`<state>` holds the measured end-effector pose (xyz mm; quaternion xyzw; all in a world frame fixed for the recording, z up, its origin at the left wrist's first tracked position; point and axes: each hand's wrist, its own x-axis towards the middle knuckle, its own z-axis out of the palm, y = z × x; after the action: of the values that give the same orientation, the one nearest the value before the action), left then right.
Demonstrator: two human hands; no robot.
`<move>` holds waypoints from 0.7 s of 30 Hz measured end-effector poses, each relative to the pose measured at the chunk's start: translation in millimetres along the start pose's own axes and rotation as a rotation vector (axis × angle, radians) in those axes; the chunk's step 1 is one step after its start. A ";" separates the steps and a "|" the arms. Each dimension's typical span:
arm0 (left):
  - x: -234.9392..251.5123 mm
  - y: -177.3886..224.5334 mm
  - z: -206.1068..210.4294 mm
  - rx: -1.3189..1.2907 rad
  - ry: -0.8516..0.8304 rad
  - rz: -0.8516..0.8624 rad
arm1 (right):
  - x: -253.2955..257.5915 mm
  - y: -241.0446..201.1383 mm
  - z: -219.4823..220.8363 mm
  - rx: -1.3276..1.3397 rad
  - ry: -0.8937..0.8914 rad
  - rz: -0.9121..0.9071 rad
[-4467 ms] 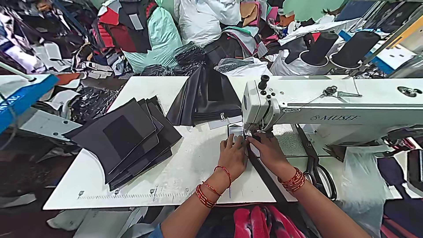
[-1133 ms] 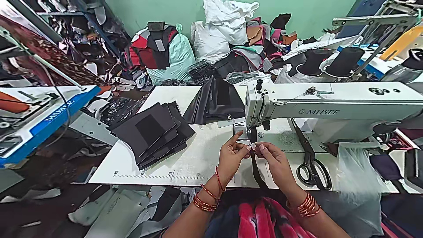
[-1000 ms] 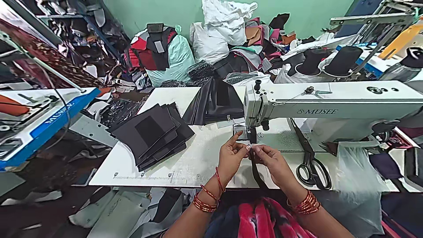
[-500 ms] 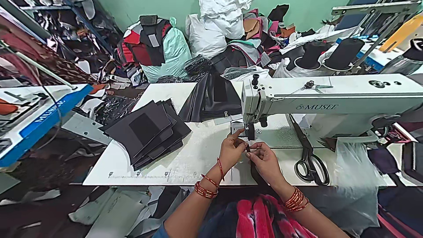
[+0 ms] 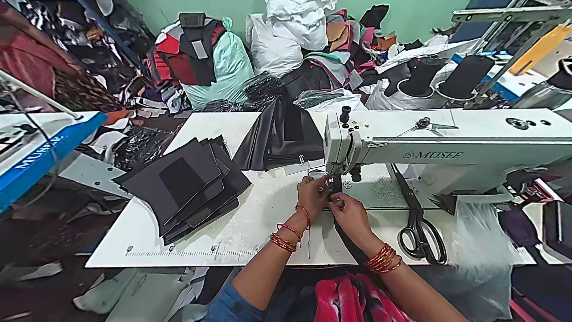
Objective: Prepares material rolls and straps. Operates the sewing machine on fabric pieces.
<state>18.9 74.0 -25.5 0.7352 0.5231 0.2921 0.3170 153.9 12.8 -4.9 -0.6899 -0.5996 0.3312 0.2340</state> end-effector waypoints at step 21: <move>1.0 16.3 -9.9 0.208 -0.036 -0.239 | 26.5 7.6 -12.8 -0.190 0.026 -0.201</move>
<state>21.2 72.4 -6.6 0.7018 0.6283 0.1834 0.2812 170.0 38.5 -6.6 -0.6495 -0.6914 0.2390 0.2074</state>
